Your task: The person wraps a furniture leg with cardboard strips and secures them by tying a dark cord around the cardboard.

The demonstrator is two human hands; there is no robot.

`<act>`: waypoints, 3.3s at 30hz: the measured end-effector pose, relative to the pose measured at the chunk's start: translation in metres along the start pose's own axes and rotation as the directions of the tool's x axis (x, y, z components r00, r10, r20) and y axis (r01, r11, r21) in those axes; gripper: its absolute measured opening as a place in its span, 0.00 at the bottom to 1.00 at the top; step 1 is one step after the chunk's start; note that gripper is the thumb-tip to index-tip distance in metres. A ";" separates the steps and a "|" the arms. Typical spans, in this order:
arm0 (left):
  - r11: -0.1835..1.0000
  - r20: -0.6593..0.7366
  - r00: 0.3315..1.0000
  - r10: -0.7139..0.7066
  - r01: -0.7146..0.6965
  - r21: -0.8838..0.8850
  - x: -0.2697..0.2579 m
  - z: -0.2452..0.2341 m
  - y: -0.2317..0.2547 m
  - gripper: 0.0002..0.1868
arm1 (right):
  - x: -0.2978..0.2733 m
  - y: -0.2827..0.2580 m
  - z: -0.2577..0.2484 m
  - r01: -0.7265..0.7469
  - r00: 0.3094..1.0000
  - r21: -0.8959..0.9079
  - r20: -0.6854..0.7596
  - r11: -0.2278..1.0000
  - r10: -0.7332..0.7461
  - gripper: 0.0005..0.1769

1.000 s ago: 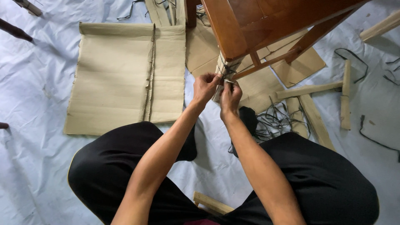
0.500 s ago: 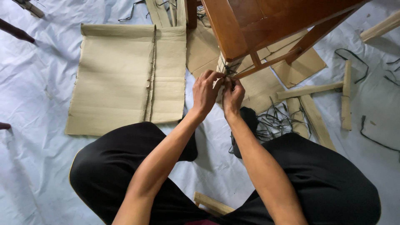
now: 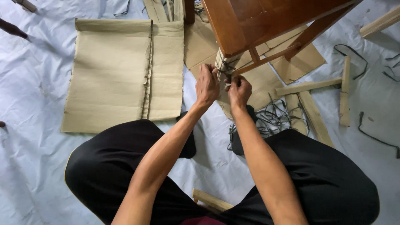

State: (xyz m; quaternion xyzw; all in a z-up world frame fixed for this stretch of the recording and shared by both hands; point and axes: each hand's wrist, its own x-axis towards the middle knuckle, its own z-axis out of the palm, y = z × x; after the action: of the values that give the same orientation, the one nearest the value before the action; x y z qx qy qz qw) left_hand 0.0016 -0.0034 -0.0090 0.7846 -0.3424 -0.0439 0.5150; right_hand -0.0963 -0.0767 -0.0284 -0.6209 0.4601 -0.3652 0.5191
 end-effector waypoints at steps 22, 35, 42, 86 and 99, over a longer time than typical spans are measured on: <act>0.974 0.087 0.992 -0.090 0.106 -0.202 -0.063 -0.010 -0.067 0.11 | -0.088 0.304 -0.074 0.075 0.975 -0.769 0.192 0.635 0.116 0.18; 0.970 0.134 0.979 -0.156 0.177 -0.165 -0.086 -0.004 -0.098 0.12 | -0.104 0.216 -0.045 0.123 0.969 -0.627 0.242 0.769 0.042 0.34; 0.940 0.445 0.839 -0.312 0.340 0.018 -0.102 0.018 -0.142 0.21 | -0.137 0.100 -0.004 0.501 0.841 -0.313 0.398 0.807 -0.367 0.34; 0.917 0.523 0.824 0.217 -0.356 0.179 0.093 0.000 -0.062 0.06 | 0.117 0.033 -0.018 0.603 0.773 -0.347 0.477 0.719 -0.418 0.06; 0.974 0.234 0.969 0.076 -0.123 0.193 -0.033 -0.031 -0.053 0.13 | -0.030 0.018 -0.024 0.605 0.796 -0.449 0.312 0.658 -0.518 0.05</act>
State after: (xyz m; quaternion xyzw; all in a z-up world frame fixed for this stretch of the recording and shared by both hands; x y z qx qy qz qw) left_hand 0.0153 0.0521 -0.0482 0.8054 -0.4402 -0.0710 0.3905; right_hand -0.1312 -0.0560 -0.0412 -0.8766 0.2846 -0.3169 0.2239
